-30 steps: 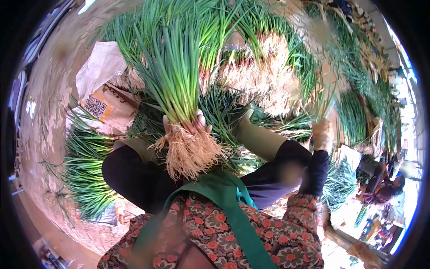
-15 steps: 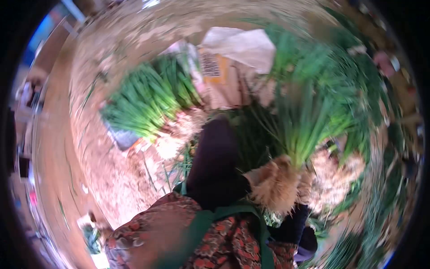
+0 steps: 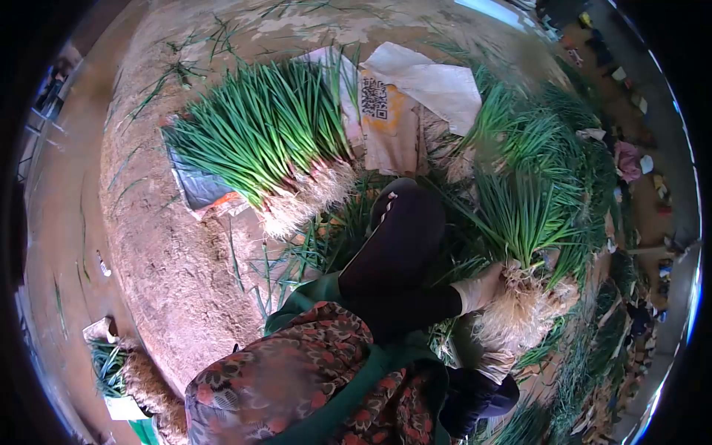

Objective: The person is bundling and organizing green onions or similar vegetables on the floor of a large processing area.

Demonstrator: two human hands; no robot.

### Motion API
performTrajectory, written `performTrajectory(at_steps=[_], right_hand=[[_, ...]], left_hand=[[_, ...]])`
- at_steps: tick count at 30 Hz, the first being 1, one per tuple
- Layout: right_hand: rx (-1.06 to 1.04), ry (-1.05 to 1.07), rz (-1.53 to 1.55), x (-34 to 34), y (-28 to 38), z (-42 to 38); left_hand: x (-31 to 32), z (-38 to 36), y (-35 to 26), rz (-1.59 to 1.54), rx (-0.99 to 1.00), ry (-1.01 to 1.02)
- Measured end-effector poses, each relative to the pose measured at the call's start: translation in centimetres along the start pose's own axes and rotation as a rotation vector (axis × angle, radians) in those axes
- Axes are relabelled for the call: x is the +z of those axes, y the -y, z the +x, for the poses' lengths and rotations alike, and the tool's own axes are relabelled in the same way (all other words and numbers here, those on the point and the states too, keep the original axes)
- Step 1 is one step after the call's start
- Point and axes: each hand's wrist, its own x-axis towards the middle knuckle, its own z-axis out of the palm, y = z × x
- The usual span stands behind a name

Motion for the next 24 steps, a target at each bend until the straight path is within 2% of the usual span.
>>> performTrajectory(at_steps=[2, 7, 9, 11, 12, 13, 15, 16, 17, 19, 22, 23, 24], right_hand=[[-0.002, 0.001, 0.014, 0.0, 0.3, -1.1], [-0.072, -0.033, 0.082, -1.4, 1.9, -0.9], [-0.17, -0.058, 0.07, -3.3, 2.1, -0.9], [-0.361, -0.051, 0.09, -6.9, 1.5, -0.4], [-0.444, -0.034, 0.2, -9.0, 1.0, -0.3], [-0.132, 0.204, 0.851, -11.7, 3.0, -1.5], [0.179, 0.02, 0.099, -14.7, 7.3, -3.2], [-0.113, 0.035, -0.152, -15.3, 3.1, -2.0], [0.05, 0.069, -0.022, -15.2, 5.5, -1.6], [0.011, 0.135, -0.321, -15.2, 6.1, 1.4], [-0.208, 0.257, 0.045, -12.5, 8.1, 9.5], [-0.175, 0.272, 0.148, -12.0, 10.7, 10.9], [-0.322, 0.197, 0.262, -10.3, 11.1, 14.2]], left_hand=[[-2.6, 1.7, 1.2, 0.085, 0.036, -0.014], [2.3, 0.3, -2.7, 0.312, 0.07, -0.128], [4.1, -0.1, -5.4, 0.438, 0.093, -0.137], [6.3, -1.0, -8.4, 0.551, 0.115, -0.143], [7.5, -1.5, -9.8, 0.599, 0.131, -0.138], [8.3, -2.0, -11.0, 0.647, 0.149, -0.133], [10.6, -3.2, -13.1, 0.723, 0.177, -0.136], [11.6, -3.8, -14.1, 0.755, 0.193, -0.136], [12.3, -4.0, -15.0, 0.786, 0.206, -0.145], [14.1, -5.2, -16.0, 0.844, 0.236, -0.151], [16.2, -7.2, -16.6, 0.907, 0.29, -0.181], [16.9, -7.9, -16.4, 0.922, 0.31, -0.19], [17.6, -8.7, -16.6, 0.943, 0.339, -0.203]])
